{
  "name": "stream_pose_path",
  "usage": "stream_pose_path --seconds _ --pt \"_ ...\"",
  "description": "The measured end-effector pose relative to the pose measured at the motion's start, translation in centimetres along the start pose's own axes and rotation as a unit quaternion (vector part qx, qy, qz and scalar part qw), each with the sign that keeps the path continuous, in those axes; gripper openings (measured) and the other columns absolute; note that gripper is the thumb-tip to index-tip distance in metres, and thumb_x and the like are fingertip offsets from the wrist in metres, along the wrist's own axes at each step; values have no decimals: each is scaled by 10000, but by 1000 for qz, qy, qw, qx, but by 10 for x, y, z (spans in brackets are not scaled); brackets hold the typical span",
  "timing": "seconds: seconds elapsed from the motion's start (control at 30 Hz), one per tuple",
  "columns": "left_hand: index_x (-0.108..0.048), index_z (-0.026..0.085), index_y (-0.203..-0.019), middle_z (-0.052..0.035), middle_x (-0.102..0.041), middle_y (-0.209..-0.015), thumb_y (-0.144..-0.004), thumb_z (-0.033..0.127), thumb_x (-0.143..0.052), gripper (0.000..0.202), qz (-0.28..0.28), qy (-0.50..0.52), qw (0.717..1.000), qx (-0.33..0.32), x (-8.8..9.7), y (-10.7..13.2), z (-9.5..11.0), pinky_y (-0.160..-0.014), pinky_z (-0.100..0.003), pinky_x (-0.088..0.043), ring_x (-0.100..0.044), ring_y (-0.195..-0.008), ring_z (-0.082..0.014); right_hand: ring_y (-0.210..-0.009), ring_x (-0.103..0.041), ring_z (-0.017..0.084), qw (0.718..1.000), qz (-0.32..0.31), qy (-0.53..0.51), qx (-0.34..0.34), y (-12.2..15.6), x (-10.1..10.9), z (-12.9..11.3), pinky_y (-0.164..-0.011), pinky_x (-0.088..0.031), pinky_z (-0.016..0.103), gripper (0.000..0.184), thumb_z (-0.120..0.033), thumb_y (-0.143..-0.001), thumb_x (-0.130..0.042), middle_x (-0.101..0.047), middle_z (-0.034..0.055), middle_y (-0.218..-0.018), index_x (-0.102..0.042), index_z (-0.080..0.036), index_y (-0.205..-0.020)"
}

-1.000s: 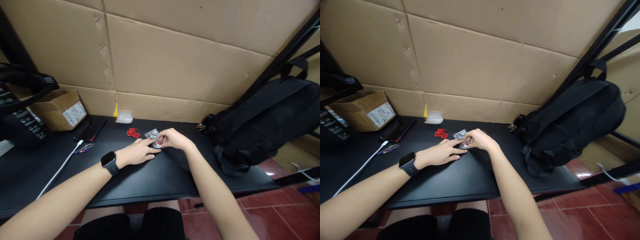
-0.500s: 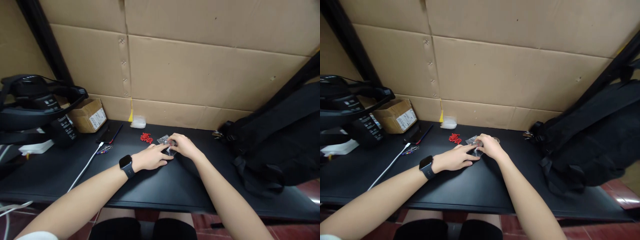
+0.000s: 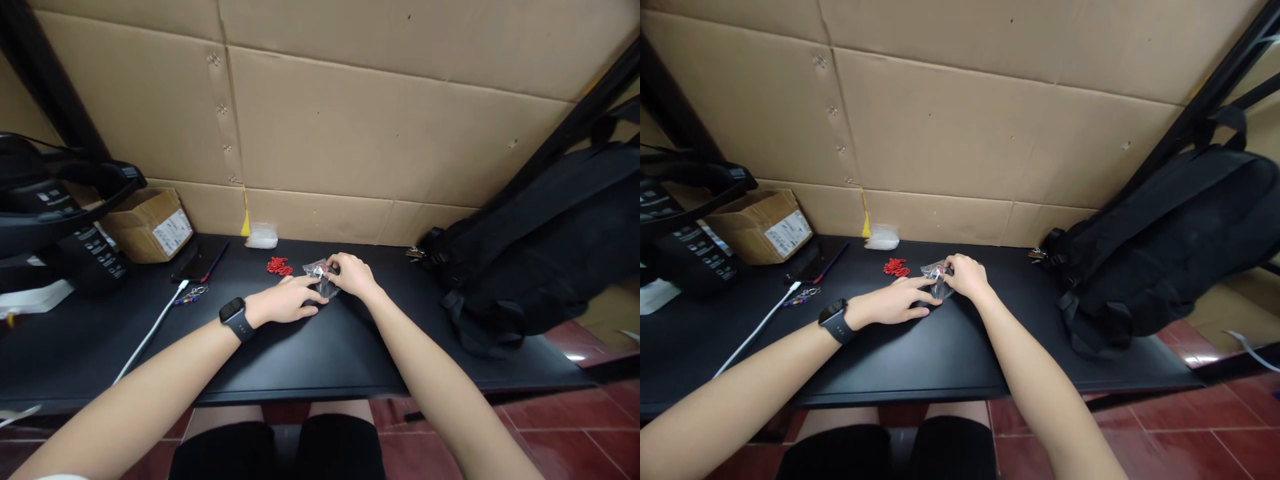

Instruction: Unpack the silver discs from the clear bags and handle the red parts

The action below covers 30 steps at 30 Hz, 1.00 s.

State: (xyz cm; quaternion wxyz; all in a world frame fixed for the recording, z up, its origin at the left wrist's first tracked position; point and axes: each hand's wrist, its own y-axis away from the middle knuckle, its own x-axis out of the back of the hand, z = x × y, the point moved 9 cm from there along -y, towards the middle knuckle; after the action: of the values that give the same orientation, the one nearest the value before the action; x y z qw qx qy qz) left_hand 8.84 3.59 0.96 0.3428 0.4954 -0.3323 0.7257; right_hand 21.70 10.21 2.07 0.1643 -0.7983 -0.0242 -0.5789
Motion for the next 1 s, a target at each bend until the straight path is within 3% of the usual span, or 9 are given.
stream_pose_path --seconds 0.13,0.2,0.27,0.33,0.4,0.5,0.67,0.77,1.0 --pt "-717 364 -1197 -40 -557 -1467 -881 280 -686 329 9 17 1000 -25 10 3 -3 -1105 -449 -417 -511 -1366 -280 -826 -601 170 988 -29 -91 118 2 6 -10 -717 -442 272 311 -373 -787 -797 -668 45 -1039 -717 -249 -1061" --pt "-726 370 -1173 -36 -568 -1454 -842 296 -732 340 12 25 999 -26 14 4 -7 -1118 -443 -397 -499 -1376 -285 -798 -595 156 982 -22 -126 139 1 15 -5 -743 -452 275 246 -390 -861 -724 -670 54 -1003 -726 -216 -1036" --pt "-742 360 -1137 -37 -575 -1444 -836 309 -733 306 12 26 999 -28 17 5 -12 -1125 -433 -383 -505 -1368 -283 -787 -593 149 982 -7 -132 136 -1 23 4 -758 -450 276 144 -285 -925 -630 -667 54 -951 -729 -188 -964" --pt "-764 325 -1063 -35 -619 -1385 -858 264 -680 229 14 21 999 -34 20 4 -14 -1108 -397 -394 -556 -1311 -261 -779 -585 137 981 -15 -126 144 -2 23 6 -759 -448 267 112 -141 -864 -647 -657 45 -957 -720 -181 -939" --pt "-756 276 -982 -35 -690 -1245 -852 153 -600 237 24 6 999 -33 22 3 -16 -1053 -353 -425 -622 -1198 -227 -755 -563 123 980 -31 -127 150 -2 17 5 -736 -450 252 265 -67 -732 -740 -638 32 -997 -712 -189 -966" --pt "-685 235 -1008 -46 -713 -1091 -808 51 -518 318 82 -48 995 14 30 2 -23 -972 -355 -436 -635 -1098 -221 -753 -541 113 978 -35 -142 146 -2 7 1 -719 -449 238 372 -102 -634 -844 -619 27 -1035 -716 -201 -970" --pt "-625 218 -1112 -98 -660 -1227 -913 184 -533 221 147 -130 978 67 31 1 -25 -973 -433 -386 -549 -1209 -280 -713 -556 108 981 -42 -136 136 -3 -2 -3 -685 -400 220 70 -179 -773 -770 -661 1 -851 -737 -198 -832" --pt "-649 226 -1060 -93 -641 -1258 -946 277 -542 164 159 -108 978 84 29 -1 -29 -969 -440 -374 -529 -1220 -281 -666 -563 108 978 -64 -147 133 -2 0 -2 -664 -388 220 60 -171 -827 -690 -672 -17 -735 -744 -195 -830" --pt "-696 235 -864 -47 -638 -1233 -936 314 -520 206 172 -15 973 153 27 -1 -56 -984 -463 -348 -496 -1219 -271 -668 -579 128 974 -105 -171 103 -5 -6 9 -662 -406 239 144 -269 -863 -659 -691 5 -733 -764 -174 -839"
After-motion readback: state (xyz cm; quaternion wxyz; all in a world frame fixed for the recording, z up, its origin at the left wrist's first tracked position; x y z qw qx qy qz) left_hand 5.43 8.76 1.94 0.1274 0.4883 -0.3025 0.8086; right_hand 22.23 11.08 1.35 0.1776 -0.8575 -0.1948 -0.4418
